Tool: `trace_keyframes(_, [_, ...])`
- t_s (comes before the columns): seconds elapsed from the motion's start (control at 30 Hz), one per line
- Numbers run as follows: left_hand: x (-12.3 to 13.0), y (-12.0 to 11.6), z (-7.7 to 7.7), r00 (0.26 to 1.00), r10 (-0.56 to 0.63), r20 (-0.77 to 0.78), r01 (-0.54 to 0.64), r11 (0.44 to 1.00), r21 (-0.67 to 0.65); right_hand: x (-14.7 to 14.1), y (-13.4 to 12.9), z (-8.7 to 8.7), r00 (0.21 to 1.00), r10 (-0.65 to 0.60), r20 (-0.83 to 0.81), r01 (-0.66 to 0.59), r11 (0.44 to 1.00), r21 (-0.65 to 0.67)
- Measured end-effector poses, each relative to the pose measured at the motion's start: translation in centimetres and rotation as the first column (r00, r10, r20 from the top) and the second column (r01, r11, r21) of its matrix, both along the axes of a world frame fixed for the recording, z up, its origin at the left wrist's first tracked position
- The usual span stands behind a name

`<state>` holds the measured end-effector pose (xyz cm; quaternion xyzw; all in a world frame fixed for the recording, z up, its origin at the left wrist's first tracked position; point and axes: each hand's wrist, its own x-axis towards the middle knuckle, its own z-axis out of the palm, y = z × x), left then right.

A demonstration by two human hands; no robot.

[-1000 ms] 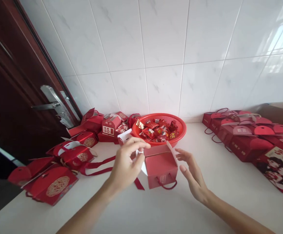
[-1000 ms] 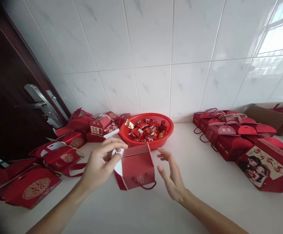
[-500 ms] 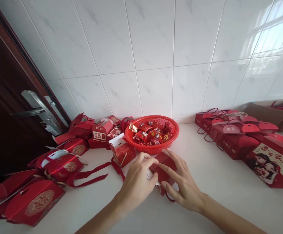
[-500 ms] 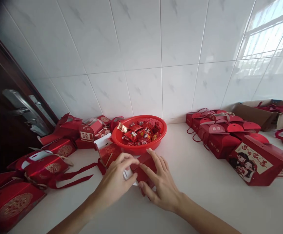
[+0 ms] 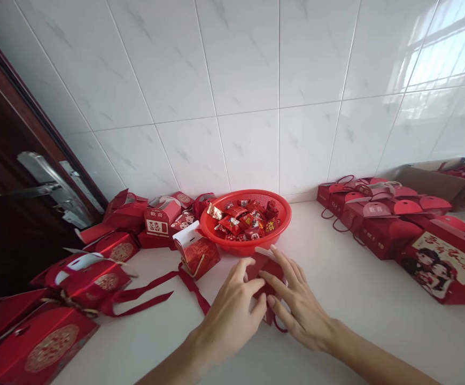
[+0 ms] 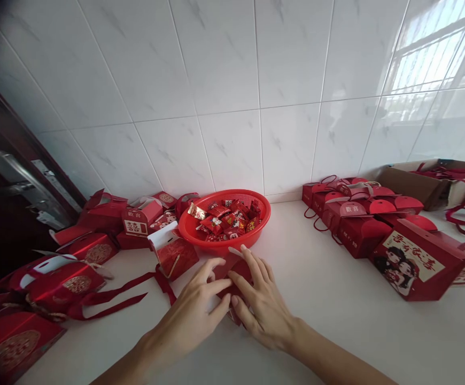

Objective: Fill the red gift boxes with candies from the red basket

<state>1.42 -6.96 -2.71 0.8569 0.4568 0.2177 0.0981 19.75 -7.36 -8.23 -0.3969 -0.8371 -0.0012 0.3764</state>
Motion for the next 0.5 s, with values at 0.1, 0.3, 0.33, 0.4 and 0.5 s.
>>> trace_keyframes(0.1, [0.0, 0.1, -0.1, 1.000, 0.016, -0.012, -0.015, 1.000, 0.018, 0.1, 0.1, 0.1, 1.000, 0.003, 0.016, -0.002, 1.000, -0.022])
trace_keyframes(0.3, [0.0, 0.0, 0.1, 0.996, 0.025, -0.083, -0.025, 1.000, -0.003, 0.4, 0.4, 0.2, 0.999, 0.025, 0.037, -0.022, 0.997, -0.079])
trace_keyframes(0.33, [0.0, -0.1, 0.2, 0.994, 0.028, -0.101, -0.030, 0.999, -0.019, 0.5, 0.5, 0.2, 0.999, 0.030, 0.039, -0.027, 0.996, -0.080])
trace_keyframes(0.4, [0.1, -0.2, 0.6, 0.990, 0.033, -0.136, -0.041, 0.998, -0.050, 0.5, 0.6, 0.2, 0.998, 0.042, 0.042, -0.039, 0.996, -0.081])
trace_keyframes(0.5, [0.2, -0.2, 1.1, 0.984, 0.030, -0.176, -0.050, 0.992, -0.114, 0.5, 0.6, 0.4, 0.998, 0.035, 0.053, -0.030, 0.995, -0.094])
